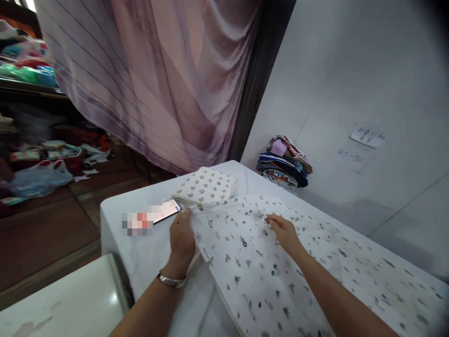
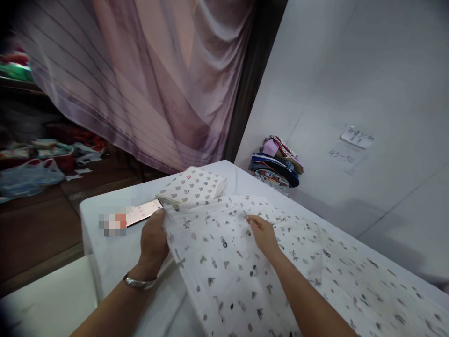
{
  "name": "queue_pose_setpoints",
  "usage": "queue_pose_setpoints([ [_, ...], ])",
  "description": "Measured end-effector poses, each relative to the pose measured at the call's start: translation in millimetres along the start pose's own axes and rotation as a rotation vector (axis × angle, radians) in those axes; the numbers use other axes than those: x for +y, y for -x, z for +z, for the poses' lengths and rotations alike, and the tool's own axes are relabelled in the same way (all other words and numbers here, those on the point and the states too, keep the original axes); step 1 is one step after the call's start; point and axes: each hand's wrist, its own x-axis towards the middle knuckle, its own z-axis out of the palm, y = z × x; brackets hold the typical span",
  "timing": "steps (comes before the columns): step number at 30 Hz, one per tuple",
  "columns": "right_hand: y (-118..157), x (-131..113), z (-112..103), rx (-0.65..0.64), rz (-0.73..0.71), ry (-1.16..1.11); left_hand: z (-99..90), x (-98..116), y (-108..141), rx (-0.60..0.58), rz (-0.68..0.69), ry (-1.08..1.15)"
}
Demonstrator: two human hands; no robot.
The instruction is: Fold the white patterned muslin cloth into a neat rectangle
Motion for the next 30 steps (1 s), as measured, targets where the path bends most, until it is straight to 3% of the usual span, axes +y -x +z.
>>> queue_pose_setpoints([
  [2,-28.4,7.2,-5.3,0.032,-0.013,0.074,0.5,-6.6,3.3,-0.141,-0.023,0.006],
  [3,-42.2,9.6,-6.5,0.044,-0.015,0.108,1.4,-10.4,6.8,-0.286,-0.055,-0.004],
  [8,-100.3,13.0,-2.1,0.058,-0.002,0.295,5.0,-22.9,31.2,-1.321,-0.293,-0.194],
  [9,-109.3,12.9,-0.1,0.058,-0.002,0.348,5.2,-23.5,34.7,-1.458,-0.333,-0.254],
  [11,-124.6,12.7,3.0,0.053,-0.008,0.462,5.2,-23.8,38.7,-1.616,-0.411,-0.371],
  [17,-151.4,13.9,-6.9,0.015,0.028,0.799,4.9,-23.7,38.4,-1.660,-0.491,-0.548],
  [20,-155.5,14.3,-10.1,-0.080,0.035,0.905,5.7,-23.7,39.2,-1.681,-0.472,-0.605],
  [25,-157.2,16.6,4.7,-0.254,0.045,1.043,7.3,-24.8,43.0,-1.694,-0.490,-0.651],
  [28,-160.3,11.4,-2.0,-0.230,0.091,1.089,8.1,-24.6,43.2,-1.689,-0.508,-0.655],
  [30,-159.9,2.7,-23.8,-0.157,0.088,1.077,8.3,-22.4,41.7,-1.691,-0.517,-0.651],
])
